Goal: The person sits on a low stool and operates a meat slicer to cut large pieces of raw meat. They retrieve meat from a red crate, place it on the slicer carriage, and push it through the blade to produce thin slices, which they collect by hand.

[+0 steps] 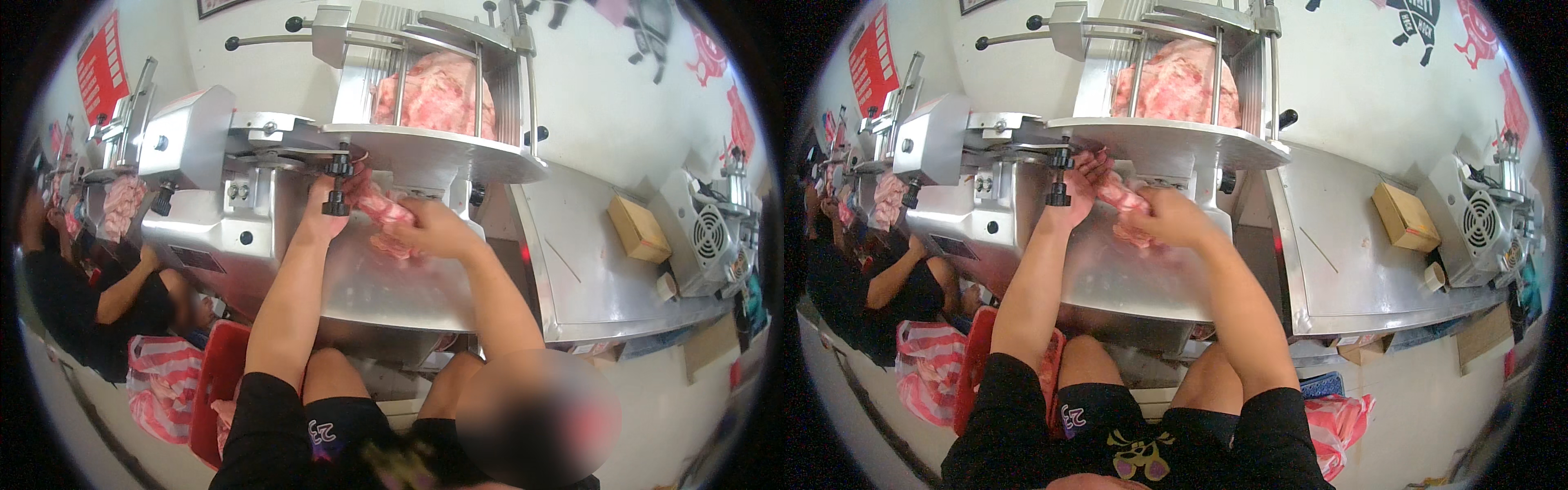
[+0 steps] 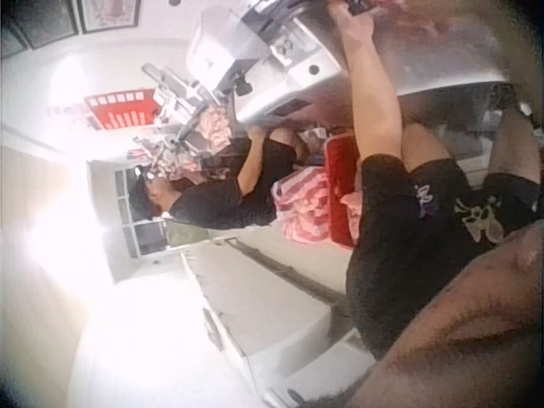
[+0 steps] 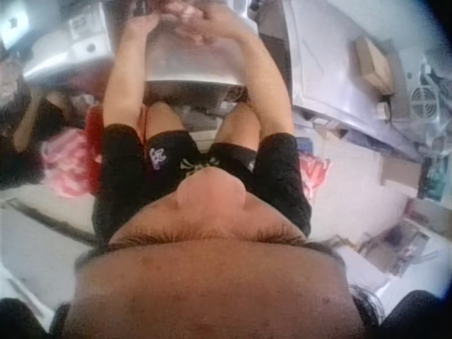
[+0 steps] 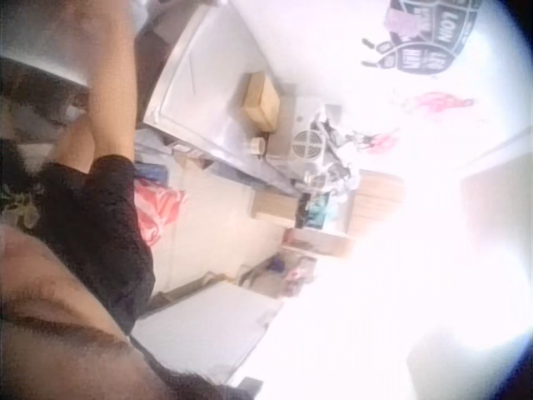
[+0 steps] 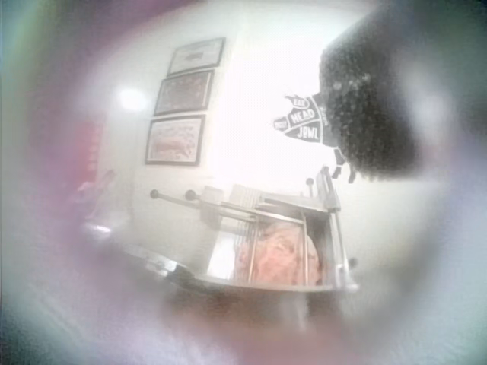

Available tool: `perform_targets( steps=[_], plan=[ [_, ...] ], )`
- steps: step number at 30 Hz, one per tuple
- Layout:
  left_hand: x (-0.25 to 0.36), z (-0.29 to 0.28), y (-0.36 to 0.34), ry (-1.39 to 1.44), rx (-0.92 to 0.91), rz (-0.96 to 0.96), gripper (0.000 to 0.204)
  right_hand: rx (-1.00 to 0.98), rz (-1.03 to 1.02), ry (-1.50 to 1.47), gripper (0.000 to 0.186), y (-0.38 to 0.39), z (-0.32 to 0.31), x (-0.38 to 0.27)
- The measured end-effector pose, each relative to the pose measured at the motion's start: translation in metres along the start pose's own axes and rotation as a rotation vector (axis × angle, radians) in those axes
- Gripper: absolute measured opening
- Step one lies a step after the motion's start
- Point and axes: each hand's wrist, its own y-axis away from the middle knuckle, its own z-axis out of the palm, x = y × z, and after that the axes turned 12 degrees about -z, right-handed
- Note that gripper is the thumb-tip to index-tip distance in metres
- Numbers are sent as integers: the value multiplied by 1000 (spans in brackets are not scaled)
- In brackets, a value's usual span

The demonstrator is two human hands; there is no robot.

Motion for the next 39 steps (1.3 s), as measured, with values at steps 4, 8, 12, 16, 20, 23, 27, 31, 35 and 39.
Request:
perform_targets(
  steps=[4, 8, 12, 16, 20, 23, 27, 31, 35, 39],
  plan=[
    [-4, 12, 6, 36, -55, 37, 22, -52, 349, -255, 60, 18, -20, 16],
    [0, 10, 2, 70, -247, -21, 16, -75, 522, -116, 69, 22, -30, 32],
    [-8, 5, 2, 18, -69, 7, 19, -178, 637, 38, 74, 12, -37, 13],
    [-15, 9, 2, -67, 53, -34, 21, -32, 553, 560, 64, 25, -24, 32],
    [-13, -23, -9, -184, -86, -57, 29, 197, 177, 726, 51, 39, 12, -5],
    [-15, -26, -15, -143, -23, -88, 25, 216, -261, 536, 46, 42, 37, -38],
    [-15, -23, -18, -120, -22, -55, 22, 76, -326, 697, 42, 48, 48, 1],
    [-12, -10, -9, -43, 58, -48, 17, 42, -482, 656, 27, 46, 21, 14],
    [-13, -9, -10, -162, 8, 2, 26, 163, -294, 742, 19, 57, 11, 20],
    [-14, -5, -7, -178, -10, 7, 32, 157, -233, 877, 18, 54, 9, 0]
  ],
)
